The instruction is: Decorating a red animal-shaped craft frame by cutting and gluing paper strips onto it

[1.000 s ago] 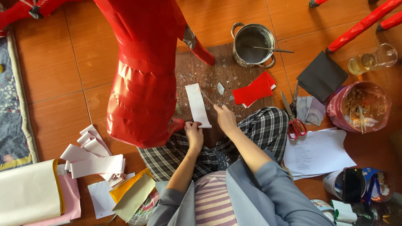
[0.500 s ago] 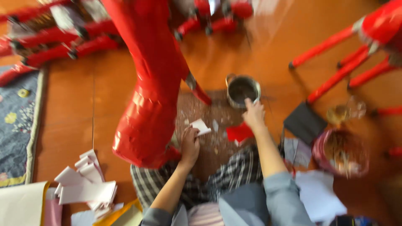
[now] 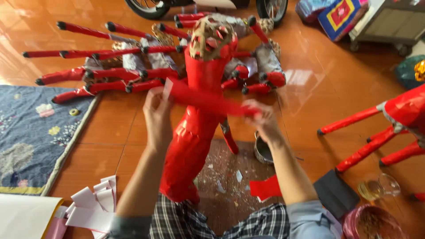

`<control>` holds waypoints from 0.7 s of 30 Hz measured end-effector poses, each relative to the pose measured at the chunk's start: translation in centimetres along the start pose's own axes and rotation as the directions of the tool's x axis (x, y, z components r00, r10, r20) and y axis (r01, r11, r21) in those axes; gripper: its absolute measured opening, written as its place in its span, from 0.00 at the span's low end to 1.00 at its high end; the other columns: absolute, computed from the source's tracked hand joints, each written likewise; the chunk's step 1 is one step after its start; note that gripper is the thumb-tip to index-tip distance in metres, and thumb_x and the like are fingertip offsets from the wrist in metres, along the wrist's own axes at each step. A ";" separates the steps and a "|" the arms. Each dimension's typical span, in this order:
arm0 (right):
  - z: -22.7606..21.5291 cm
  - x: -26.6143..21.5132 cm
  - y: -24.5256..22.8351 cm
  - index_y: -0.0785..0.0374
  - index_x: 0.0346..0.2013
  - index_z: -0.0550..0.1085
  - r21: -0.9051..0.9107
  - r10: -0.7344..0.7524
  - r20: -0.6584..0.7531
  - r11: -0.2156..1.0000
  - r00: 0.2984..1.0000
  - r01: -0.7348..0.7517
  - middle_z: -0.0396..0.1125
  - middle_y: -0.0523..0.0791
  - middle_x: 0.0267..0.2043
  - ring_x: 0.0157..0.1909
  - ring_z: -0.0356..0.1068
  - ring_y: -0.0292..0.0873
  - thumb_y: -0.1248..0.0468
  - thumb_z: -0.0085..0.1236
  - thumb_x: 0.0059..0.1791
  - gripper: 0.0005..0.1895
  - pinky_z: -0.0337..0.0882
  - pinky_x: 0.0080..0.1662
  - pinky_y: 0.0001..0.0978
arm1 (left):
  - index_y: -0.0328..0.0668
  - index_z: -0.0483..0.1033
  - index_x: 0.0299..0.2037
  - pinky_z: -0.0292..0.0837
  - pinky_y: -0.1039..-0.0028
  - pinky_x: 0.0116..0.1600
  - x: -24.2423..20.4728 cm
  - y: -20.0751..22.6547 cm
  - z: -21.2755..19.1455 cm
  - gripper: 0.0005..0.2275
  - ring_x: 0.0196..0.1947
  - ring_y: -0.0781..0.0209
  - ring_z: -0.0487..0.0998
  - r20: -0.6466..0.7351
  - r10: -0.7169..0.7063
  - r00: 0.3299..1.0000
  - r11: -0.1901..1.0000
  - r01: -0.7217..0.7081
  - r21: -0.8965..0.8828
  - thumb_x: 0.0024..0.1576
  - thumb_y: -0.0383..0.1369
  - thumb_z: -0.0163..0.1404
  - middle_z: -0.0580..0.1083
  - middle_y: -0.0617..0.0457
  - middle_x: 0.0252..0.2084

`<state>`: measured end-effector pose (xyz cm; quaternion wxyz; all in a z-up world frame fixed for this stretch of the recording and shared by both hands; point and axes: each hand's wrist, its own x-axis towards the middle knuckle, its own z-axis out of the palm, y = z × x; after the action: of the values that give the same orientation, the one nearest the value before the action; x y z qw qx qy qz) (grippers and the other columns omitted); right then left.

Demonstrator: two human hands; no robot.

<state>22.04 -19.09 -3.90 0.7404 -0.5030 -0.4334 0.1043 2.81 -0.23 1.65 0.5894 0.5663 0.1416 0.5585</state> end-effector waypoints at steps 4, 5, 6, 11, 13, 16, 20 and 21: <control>3.4 6.3 -5.5 0.65 0.37 0.77 -0.112 -0.030 0.011 0.993 0.999 0.031 0.71 0.43 0.34 0.34 0.71 0.33 0.70 0.65 0.46 0.07 0.77 0.38 0.32 | 0.40 0.72 0.37 0.76 0.73 0.44 8.2 -1.9 -0.1 0.03 0.32 0.65 0.77 0.014 -0.151 0.988 0.958 0.149 -0.243 0.59 0.29 0.50 0.71 0.53 0.30; 5.0 7.0 -6.6 0.68 0.37 0.76 -0.028 -0.028 -0.028 0.999 0.999 0.027 0.71 0.46 0.33 0.35 0.74 0.39 0.71 0.63 0.46 0.07 0.78 0.40 0.35 | 0.41 0.70 0.36 0.75 0.76 0.41 9.5 -2.3 0.2 0.04 0.30 0.66 0.78 0.030 -0.217 0.976 0.933 0.216 -0.289 0.61 0.31 0.48 0.71 0.55 0.29; 6.5 7.6 -7.6 0.70 0.37 0.74 0.057 -0.019 -0.067 0.998 0.998 0.023 0.72 0.49 0.32 0.36 0.77 0.45 0.72 0.61 0.47 0.06 0.80 0.41 0.38 | 0.43 0.68 0.36 0.74 0.79 0.38 10.7 -2.8 0.5 0.05 0.28 0.67 0.78 0.048 -0.284 0.958 0.900 0.284 -0.332 0.62 0.33 0.47 0.71 0.57 0.27; 6.8 8.9 -5.2 0.64 0.32 0.72 0.253 0.120 -0.184 0.965 0.975 -0.071 0.67 0.42 0.28 0.31 0.72 0.39 0.68 0.61 0.46 0.05 0.79 0.39 0.38 | 0.43 0.71 0.34 0.77 0.76 0.36 14.7 -10.0 1.4 0.08 0.26 0.65 0.79 0.108 -0.296 0.949 0.896 0.315 -0.312 0.60 0.38 0.52 0.73 0.54 0.26; 6.6 9.4 -3.7 0.64 0.30 0.71 0.262 0.150 -0.222 0.961 0.963 -0.089 0.66 0.42 0.27 0.29 0.72 0.40 0.69 0.61 0.46 0.06 0.79 0.38 0.37 | 0.43 0.72 0.34 0.77 0.76 0.36 15.4 -12.3 2.1 0.10 0.26 0.65 0.80 0.141 -0.275 0.951 0.910 0.304 -0.283 0.59 0.40 0.53 0.74 0.54 0.27; 5.8 10.4 -0.5 0.65 0.30 0.72 0.298 0.164 -0.268 0.951 0.949 -0.080 0.65 0.42 0.25 0.29 0.72 0.41 0.70 0.63 0.45 0.06 0.79 0.39 0.40 | 0.40 0.72 0.37 0.75 0.78 0.38 16.0 -14.8 3.5 0.10 0.28 0.67 0.78 0.216 -0.238 0.947 0.930 0.286 -0.229 0.62 0.38 0.50 0.73 0.54 0.29; 5.6 11.0 2.0 0.63 0.31 0.74 0.264 0.153 -0.276 0.961 0.949 -0.078 0.65 0.41 0.26 0.31 0.69 0.35 0.67 0.59 0.50 0.04 0.77 0.38 0.33 | 0.38 0.72 0.36 0.76 0.77 0.28 15.4 -15.0 5.1 0.10 0.23 0.66 0.77 0.267 -0.235 0.934 0.914 0.306 -0.266 0.62 0.37 0.49 0.72 0.52 0.26; 5.6 11.1 2.5 0.63 0.31 0.74 0.222 0.138 -0.284 0.972 0.949 -0.075 0.65 0.42 0.24 0.29 0.69 0.35 0.67 0.59 0.50 0.04 0.76 0.36 0.33 | 0.38 0.72 0.35 0.75 0.79 0.24 15.5 -15.8 5.2 0.10 0.20 0.66 0.75 0.268 -0.236 0.934 0.907 0.311 -0.284 0.62 0.36 0.48 0.70 0.52 0.23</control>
<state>25.25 -7.76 0.64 0.8391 -0.4553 -0.2757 0.1125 20.02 13.95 -2.50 0.7588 0.4971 0.0586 0.4167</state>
